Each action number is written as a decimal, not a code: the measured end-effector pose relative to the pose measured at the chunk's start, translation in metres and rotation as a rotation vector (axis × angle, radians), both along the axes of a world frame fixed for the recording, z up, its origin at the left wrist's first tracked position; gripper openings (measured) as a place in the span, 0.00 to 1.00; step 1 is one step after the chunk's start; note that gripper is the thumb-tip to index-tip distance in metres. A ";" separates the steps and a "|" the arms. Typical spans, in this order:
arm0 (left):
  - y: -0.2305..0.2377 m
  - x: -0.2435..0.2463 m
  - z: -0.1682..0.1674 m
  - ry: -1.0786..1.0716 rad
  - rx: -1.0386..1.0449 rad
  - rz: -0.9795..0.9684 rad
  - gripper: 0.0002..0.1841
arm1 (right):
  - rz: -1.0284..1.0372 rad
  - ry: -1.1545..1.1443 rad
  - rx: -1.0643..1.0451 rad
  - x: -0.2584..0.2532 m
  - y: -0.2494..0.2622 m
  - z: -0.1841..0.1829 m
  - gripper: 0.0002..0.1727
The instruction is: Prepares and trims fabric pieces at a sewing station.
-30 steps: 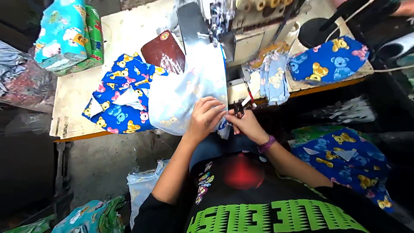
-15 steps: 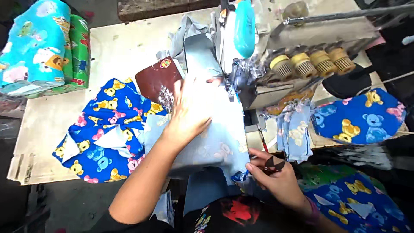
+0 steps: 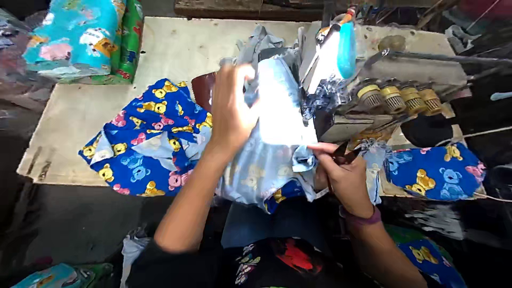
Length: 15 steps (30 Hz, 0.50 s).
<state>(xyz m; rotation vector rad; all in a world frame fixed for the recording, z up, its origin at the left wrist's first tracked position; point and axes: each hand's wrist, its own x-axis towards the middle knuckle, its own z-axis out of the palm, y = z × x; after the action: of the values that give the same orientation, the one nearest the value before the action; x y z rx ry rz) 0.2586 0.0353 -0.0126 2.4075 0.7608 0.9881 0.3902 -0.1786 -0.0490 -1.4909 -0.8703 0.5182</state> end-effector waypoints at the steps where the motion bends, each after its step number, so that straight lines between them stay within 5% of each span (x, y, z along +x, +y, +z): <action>1: -0.026 -0.034 -0.011 0.045 -0.056 -0.059 0.29 | 0.024 -0.010 0.002 0.001 -0.001 -0.002 0.11; 4: -0.064 -0.109 -0.057 0.204 -0.126 -0.149 0.11 | 0.050 -0.050 -0.056 0.000 -0.004 -0.001 0.12; 6: -0.057 -0.136 -0.035 0.200 -0.118 -0.037 0.09 | 0.069 -0.074 -0.120 -0.003 -0.004 0.006 0.12; 9: -0.052 -0.149 0.016 0.027 0.117 0.169 0.18 | 0.083 -0.075 -0.166 -0.013 -0.003 0.011 0.08; 11: -0.078 -0.139 0.010 -0.177 0.190 0.067 0.11 | 0.101 0.091 -0.139 -0.018 -0.004 0.012 0.05; 12: -0.104 -0.129 -0.005 -0.230 0.011 -0.073 0.06 | 0.126 0.246 -0.115 -0.019 -0.005 0.013 0.04; 13: -0.132 -0.117 -0.023 -0.224 -0.351 -0.244 0.12 | 0.159 0.423 -0.090 -0.018 -0.007 0.015 0.05; 15: -0.172 -0.090 -0.060 -0.113 -1.218 -0.552 0.35 | 0.223 0.697 -0.069 -0.014 -0.011 0.018 0.08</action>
<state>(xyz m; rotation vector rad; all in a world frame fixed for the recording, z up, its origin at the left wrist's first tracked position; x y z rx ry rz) 0.1690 -0.1370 -0.0730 1.3281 0.3969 0.2496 0.3757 -0.1892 -0.0308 -1.1488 -0.4631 1.1576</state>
